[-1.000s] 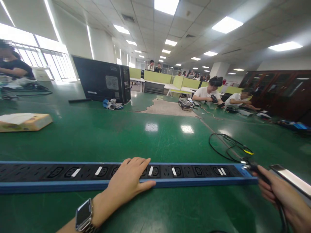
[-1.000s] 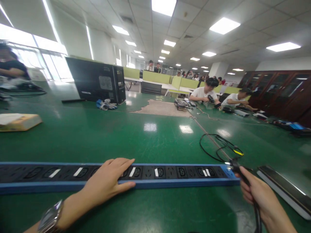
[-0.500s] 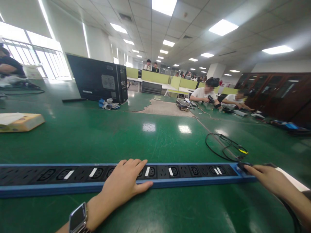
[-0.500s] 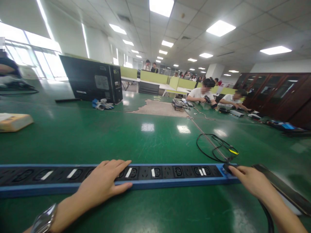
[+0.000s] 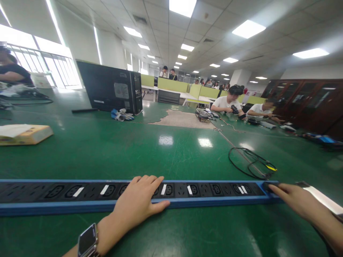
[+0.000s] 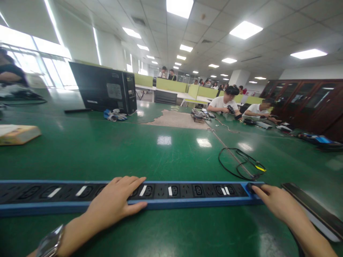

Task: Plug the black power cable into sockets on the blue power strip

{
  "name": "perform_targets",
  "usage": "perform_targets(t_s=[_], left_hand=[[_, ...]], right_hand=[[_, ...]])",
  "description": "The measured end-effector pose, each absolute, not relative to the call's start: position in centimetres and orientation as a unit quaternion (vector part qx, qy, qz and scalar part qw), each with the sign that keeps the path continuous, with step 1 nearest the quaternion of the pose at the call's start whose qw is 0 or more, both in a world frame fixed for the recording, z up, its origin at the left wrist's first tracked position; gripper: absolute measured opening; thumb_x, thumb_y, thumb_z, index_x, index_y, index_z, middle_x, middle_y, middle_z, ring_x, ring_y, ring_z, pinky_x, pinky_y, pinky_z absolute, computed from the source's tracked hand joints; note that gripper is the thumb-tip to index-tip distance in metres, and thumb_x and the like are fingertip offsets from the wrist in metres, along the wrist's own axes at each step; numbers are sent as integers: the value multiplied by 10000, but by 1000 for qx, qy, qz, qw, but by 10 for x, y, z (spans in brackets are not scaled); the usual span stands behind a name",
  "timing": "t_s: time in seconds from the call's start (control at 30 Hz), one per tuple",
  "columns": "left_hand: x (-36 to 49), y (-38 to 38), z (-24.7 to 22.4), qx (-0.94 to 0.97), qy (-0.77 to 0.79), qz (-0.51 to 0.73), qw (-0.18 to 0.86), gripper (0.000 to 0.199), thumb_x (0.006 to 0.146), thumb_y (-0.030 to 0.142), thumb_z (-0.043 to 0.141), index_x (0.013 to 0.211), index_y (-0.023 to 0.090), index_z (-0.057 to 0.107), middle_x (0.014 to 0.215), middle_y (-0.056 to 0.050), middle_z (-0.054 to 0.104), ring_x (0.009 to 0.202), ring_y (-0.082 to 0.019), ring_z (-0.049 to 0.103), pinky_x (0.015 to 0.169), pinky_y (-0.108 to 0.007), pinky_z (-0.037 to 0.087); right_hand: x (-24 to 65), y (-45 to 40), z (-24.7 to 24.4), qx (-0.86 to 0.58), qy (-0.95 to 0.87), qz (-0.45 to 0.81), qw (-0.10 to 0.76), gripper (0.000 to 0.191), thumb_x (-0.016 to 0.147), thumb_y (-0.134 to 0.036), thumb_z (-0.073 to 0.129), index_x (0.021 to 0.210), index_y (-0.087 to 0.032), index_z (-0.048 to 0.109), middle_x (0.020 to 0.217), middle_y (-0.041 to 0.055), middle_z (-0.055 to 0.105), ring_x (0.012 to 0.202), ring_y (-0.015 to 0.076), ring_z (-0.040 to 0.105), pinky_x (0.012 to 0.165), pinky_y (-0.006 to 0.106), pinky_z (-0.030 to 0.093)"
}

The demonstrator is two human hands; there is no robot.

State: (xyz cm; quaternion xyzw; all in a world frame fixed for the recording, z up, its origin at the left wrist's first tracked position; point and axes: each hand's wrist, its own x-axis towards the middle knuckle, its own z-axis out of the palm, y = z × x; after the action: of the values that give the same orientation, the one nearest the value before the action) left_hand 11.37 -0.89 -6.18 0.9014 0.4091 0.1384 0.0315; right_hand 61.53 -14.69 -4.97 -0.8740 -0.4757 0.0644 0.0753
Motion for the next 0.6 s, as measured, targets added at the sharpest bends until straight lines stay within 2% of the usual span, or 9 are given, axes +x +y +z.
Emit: perform_targets(t_s=[0.17, 0.3, 0.6], left_hand=[[112, -10, -62, 903, 407, 138, 32, 612, 804, 551, 608, 1293, 186, 564, 1183, -94, 652, 1064, -299, 586, 958, -483, 412], [112, -10, -62, 902, 409, 133, 39, 613, 808, 542, 608, 1306, 188, 553, 1195, -94, 646, 1070, -297, 578, 963, -488, 404], [115, -10, -56, 901, 414, 120, 50, 617, 804, 547, 610, 1309, 196, 555, 1181, -90, 654, 1068, -304, 582, 958, -486, 410]], right_hand=[[616, -155, -64, -877, -466, 66, 97, 548, 757, -692, 329, 809, -260, 663, 893, 90, 738, 839, 308, 674, 771, 386, 462], [620, -157, -68, -871, -474, 63, 109, 543, 757, -699, 371, 843, -260, 678, 875, 81, 738, 841, 315, 676, 780, 394, 463], [616, -139, -49, -883, -457, 84, 69, 551, 796, -604, 372, 743, -223, 766, 878, 135, 755, 841, 336, 695, 742, 390, 488]])
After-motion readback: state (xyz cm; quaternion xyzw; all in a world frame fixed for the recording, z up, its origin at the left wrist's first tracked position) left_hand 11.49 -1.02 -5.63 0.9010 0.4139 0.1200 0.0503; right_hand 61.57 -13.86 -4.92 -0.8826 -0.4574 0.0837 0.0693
